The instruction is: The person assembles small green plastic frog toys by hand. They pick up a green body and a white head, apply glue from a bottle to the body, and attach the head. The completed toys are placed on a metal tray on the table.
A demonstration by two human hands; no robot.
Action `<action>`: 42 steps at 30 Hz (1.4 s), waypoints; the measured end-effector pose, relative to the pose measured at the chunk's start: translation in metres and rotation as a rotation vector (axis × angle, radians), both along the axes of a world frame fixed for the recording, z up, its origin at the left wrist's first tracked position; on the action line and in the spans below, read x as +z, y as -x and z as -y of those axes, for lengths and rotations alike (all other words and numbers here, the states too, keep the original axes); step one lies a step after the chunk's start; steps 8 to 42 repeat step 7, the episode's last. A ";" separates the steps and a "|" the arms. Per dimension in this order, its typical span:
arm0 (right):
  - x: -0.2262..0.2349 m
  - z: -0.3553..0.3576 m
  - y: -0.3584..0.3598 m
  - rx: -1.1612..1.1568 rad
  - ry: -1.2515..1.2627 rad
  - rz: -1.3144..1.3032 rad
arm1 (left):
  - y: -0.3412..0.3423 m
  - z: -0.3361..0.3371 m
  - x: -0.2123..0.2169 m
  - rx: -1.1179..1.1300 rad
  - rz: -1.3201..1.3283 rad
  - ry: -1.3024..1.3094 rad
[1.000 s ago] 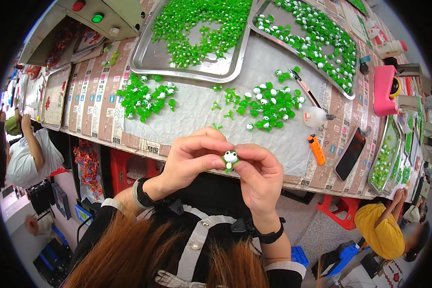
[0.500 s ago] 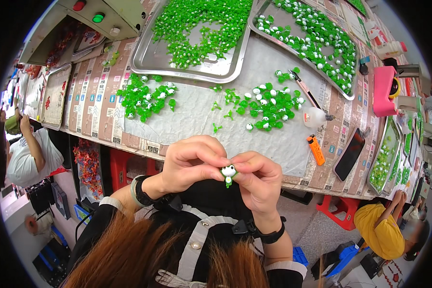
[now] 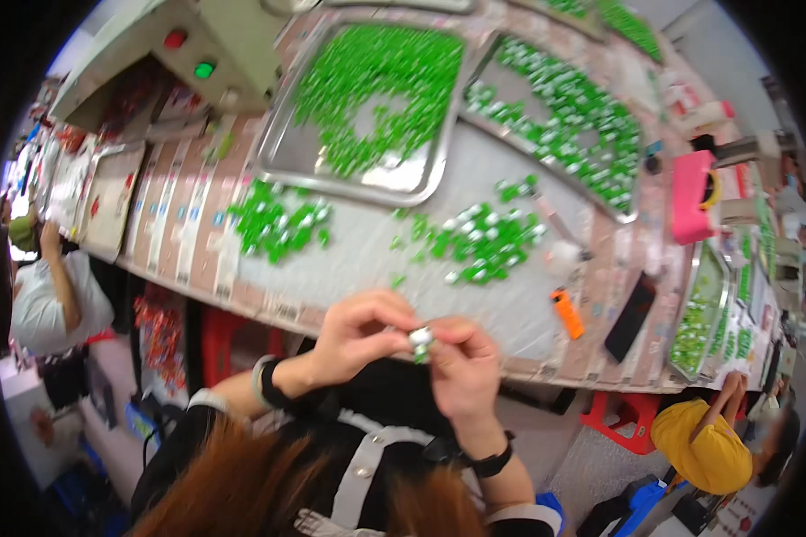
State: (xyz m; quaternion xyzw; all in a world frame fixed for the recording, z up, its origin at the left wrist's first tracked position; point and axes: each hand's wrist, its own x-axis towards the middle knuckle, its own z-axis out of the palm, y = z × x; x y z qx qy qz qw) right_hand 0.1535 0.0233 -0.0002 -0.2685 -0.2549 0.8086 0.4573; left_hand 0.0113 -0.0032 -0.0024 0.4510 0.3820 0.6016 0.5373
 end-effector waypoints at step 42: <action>0.033 -0.028 -0.037 0.105 -0.232 0.405 | 0.011 -0.016 -0.005 -0.051 0.439 0.338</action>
